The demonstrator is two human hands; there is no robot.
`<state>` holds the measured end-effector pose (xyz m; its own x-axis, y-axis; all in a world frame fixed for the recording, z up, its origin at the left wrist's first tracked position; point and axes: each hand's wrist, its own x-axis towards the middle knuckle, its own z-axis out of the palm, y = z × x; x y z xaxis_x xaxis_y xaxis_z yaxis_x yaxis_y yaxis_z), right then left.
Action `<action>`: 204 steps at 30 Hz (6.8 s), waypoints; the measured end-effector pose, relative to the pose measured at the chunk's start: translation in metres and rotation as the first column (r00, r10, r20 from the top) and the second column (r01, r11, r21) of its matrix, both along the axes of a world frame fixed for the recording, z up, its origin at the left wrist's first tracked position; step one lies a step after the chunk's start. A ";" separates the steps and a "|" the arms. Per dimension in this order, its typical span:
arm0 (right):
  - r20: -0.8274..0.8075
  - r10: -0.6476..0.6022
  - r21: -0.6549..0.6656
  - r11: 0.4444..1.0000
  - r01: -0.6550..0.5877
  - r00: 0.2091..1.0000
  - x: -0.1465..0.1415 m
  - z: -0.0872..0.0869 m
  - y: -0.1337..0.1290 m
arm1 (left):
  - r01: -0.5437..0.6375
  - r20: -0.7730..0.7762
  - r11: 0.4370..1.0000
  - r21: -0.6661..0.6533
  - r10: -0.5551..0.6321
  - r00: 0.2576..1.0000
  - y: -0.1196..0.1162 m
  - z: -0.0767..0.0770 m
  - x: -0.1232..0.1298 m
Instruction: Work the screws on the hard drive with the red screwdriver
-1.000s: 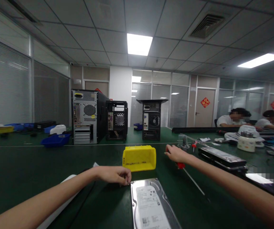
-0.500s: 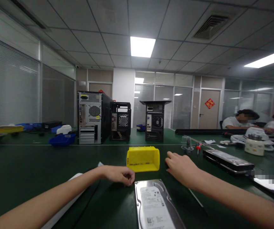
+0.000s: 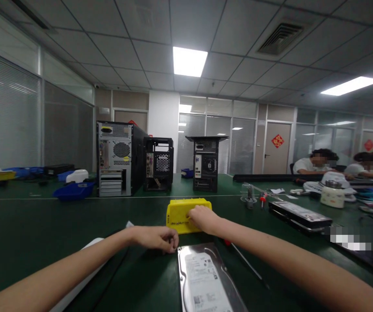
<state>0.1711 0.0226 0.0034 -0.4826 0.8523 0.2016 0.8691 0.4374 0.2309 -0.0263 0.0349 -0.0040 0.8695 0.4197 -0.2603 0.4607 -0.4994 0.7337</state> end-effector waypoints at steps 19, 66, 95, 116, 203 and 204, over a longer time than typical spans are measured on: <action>-0.240 0.107 -0.100 0.986 -0.134 0.965 0.011 -0.013 0.005 | 0.021 0.030 0.998 -0.053 -0.019 0.999 0.004 -0.003 0.000; -0.530 0.124 -0.294 0.901 -0.319 0.839 0.059 -0.004 -0.162 | 0.093 -0.046 0.994 0.051 -0.090 0.995 0.007 0.000 -0.004; -0.619 0.051 -0.247 0.935 -0.256 0.784 0.065 -0.009 -0.161 | 0.091 -0.041 0.994 0.057 -0.089 0.995 0.009 -0.002 -0.005; -0.558 0.113 -0.255 0.919 -0.300 0.822 0.067 -0.014 -0.158 | 0.083 -0.027 0.996 0.010 -0.083 0.996 0.006 0.001 -0.002; -0.412 -0.471 -0.560 0.806 0.191 0.780 0.105 -0.004 -0.056 | 0.134 -0.040 0.991 -0.004 -0.134 0.990 0.009 -0.002 -0.005; -0.435 -0.451 -0.560 0.813 0.158 0.779 0.106 -0.012 -0.052 | 0.135 -0.040 0.991 -0.003 -0.135 0.990 0.009 -0.002 -0.005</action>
